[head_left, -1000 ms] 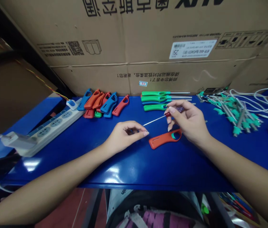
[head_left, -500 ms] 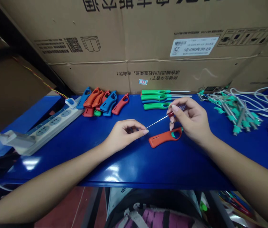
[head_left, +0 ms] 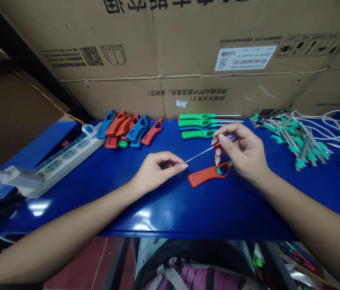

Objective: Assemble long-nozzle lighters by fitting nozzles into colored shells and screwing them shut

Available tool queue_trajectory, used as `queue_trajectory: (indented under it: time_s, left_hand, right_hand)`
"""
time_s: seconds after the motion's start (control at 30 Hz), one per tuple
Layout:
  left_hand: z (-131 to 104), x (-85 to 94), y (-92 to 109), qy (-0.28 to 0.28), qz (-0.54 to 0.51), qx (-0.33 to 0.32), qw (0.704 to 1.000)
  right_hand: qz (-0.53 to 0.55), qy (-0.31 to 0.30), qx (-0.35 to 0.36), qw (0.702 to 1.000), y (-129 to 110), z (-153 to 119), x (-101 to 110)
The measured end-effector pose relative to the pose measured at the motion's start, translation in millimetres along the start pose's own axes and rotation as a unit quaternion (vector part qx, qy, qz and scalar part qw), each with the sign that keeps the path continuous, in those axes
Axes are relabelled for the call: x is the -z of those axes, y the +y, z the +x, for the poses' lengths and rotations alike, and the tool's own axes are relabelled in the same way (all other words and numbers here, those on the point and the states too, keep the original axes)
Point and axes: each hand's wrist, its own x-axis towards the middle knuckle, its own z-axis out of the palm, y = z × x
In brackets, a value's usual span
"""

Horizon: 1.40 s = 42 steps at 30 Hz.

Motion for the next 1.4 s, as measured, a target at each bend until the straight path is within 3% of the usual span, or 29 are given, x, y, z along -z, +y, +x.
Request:
queue_trajectory:
  time_s: [0.23,0.43,0.63,0.77,0.97,1.07,1.23,1.4]
  left_hand:
    - [0,0.2,0,-0.003,0.007,0.003,1.000]
    - [-1,0.0,-1,-0.008,0.054,-0.037,0.998]
    - [-3,-5.3,-2,-0.033,0.095,-0.078,0.992]
    - [-5,-12.9,3,-0.061,0.110,-0.090,0.988]
    - [-3,-22.7,10,-0.089,0.104,-0.098,0.986]
    - [0,-24.8,14,-0.089,0.101,-0.090,0.987]
    - [6,-28.1,19,-0.098,0.126,-0.104,0.982]
    - [7,-31.9,13,-0.081,0.091,-0.110,0.986]
  right_hand:
    - [-0.001,-0.011,0.002,1.000,0,-1,1]
    - [-0.030,-0.035,0.029,0.999,-1,-3,0]
    - [-0.057,0.022,0.030,0.998,-8,-9,-7]
    - [-0.084,0.039,0.077,0.993,-9,-11,-13]
    - [-0.085,-0.066,0.097,0.989,-5,-14,-9]
    - [-0.091,-0.084,0.102,0.987,-6,-14,-4]
    - [-0.111,-0.063,0.120,0.985,-6,-12,-1]
    - [-0.147,-0.015,0.141,0.979,-3,-11,2]
